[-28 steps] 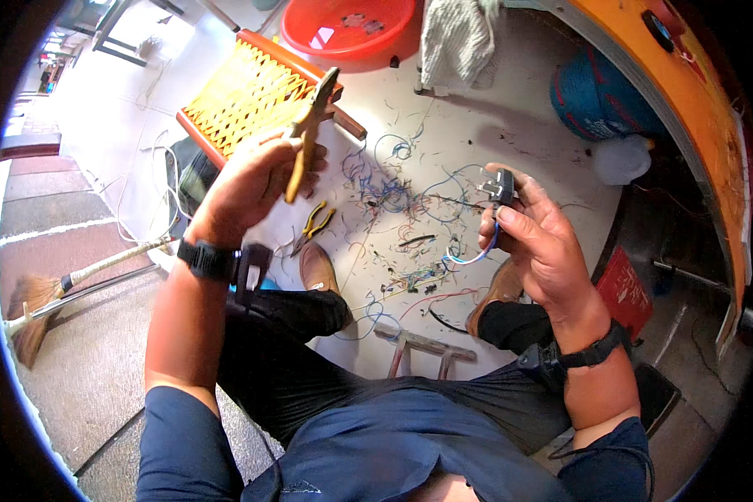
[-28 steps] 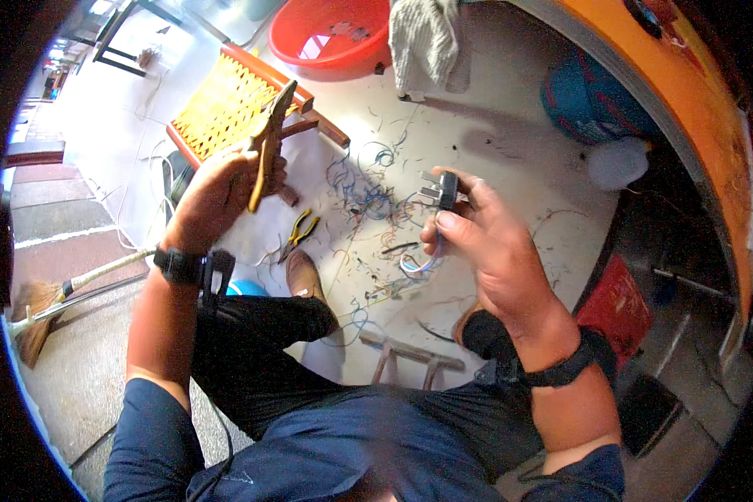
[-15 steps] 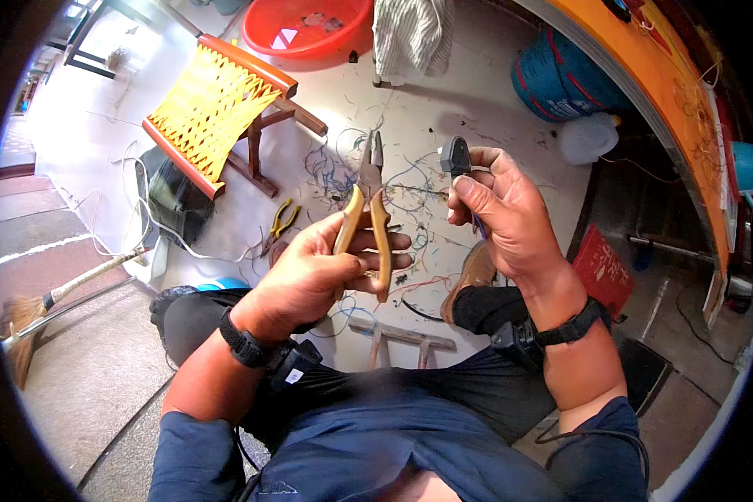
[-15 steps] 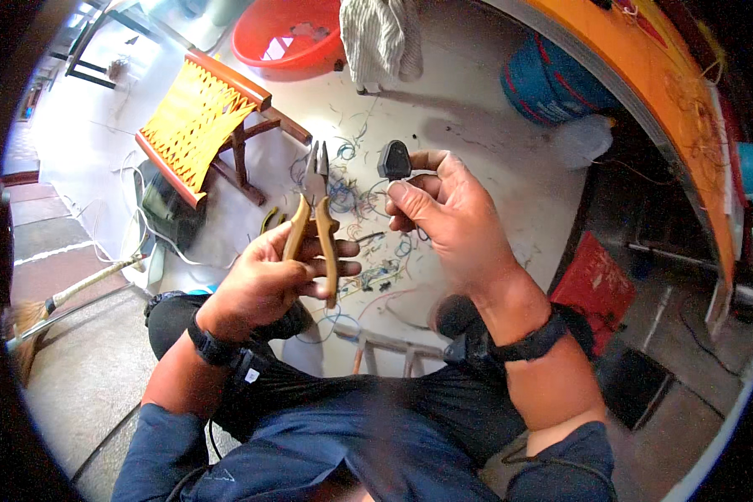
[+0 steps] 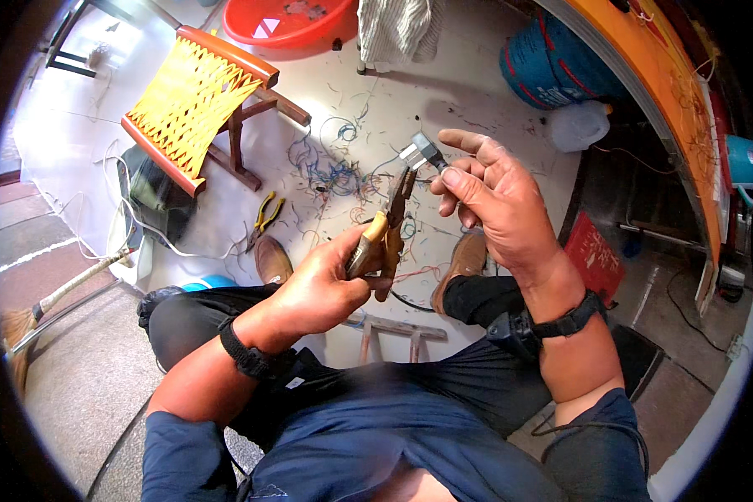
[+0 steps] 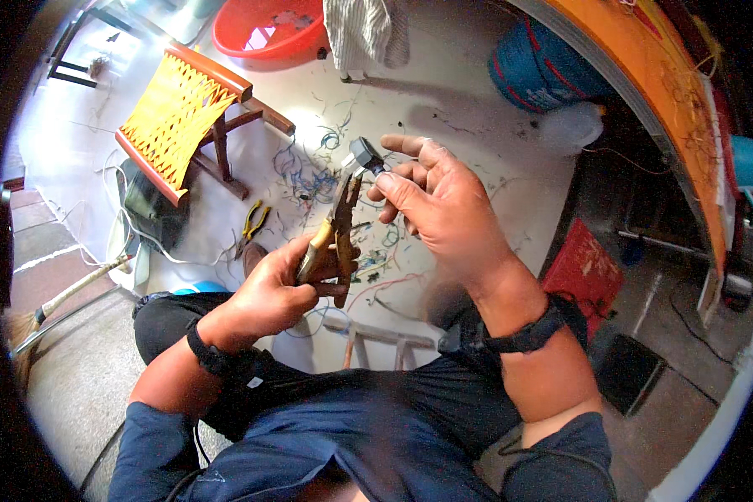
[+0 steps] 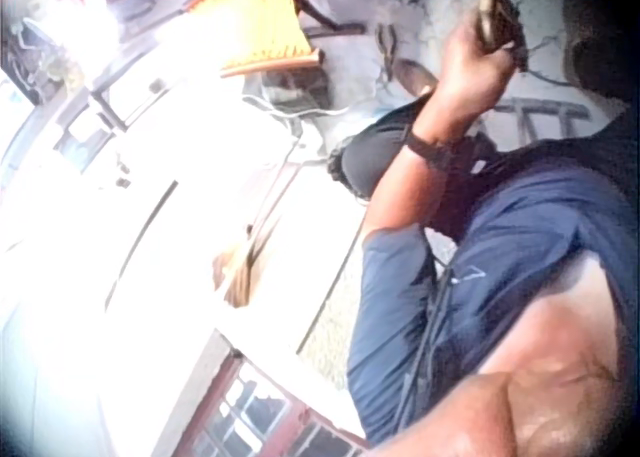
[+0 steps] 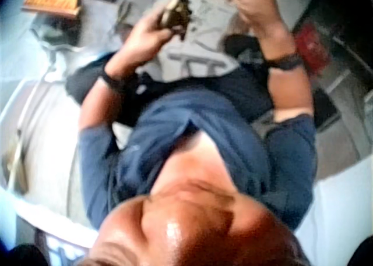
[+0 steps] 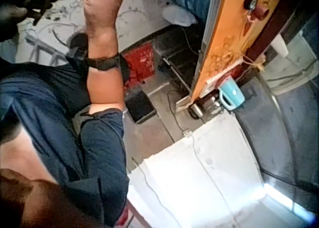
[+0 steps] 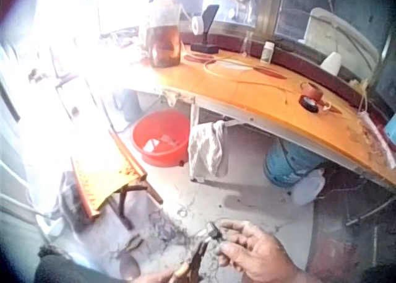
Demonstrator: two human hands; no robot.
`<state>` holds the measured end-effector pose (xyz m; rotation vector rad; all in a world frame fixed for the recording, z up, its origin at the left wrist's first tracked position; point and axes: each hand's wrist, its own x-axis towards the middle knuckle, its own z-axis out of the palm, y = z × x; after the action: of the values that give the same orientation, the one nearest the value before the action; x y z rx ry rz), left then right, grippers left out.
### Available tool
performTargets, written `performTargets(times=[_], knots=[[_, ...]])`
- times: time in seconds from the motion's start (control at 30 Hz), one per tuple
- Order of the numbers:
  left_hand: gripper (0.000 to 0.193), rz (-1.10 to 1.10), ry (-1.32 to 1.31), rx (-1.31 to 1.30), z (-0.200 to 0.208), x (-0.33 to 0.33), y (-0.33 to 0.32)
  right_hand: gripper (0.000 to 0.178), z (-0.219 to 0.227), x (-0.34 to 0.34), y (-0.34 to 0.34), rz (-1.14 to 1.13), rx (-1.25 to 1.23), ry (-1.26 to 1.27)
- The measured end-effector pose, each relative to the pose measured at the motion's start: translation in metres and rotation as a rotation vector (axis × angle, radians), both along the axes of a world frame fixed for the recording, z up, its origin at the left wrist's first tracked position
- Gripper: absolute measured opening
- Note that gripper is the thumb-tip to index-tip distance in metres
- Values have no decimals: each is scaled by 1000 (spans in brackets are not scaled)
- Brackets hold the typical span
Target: The person strips the outer insulation from a blue and white electrical cord using pliers, then twists the exposed inner wires together by hand. They insert the wires into a three-prong plug and secure them using the pliers.
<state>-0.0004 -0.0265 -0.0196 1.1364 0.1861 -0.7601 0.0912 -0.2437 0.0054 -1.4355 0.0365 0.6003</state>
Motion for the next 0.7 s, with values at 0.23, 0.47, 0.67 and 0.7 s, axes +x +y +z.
performTargets(times=[0.23, 0.47, 0.67, 0.7], knots=[[43, -13, 2, -38, 0, -3, -2, 39, -7, 0, -3, 11, 20, 22], [53, -36, -153, 168, -11, -12, -1, 36, -6, -1, -1, 4, 85, 87], [54, -89, -202, 253, -11, -14, 1, 40, -6, -5, 0, 65, 57, 92], [54, -96, -212, 259, -11, -14, 1, 42, -6, -5, -1, 86, 44, 93]])
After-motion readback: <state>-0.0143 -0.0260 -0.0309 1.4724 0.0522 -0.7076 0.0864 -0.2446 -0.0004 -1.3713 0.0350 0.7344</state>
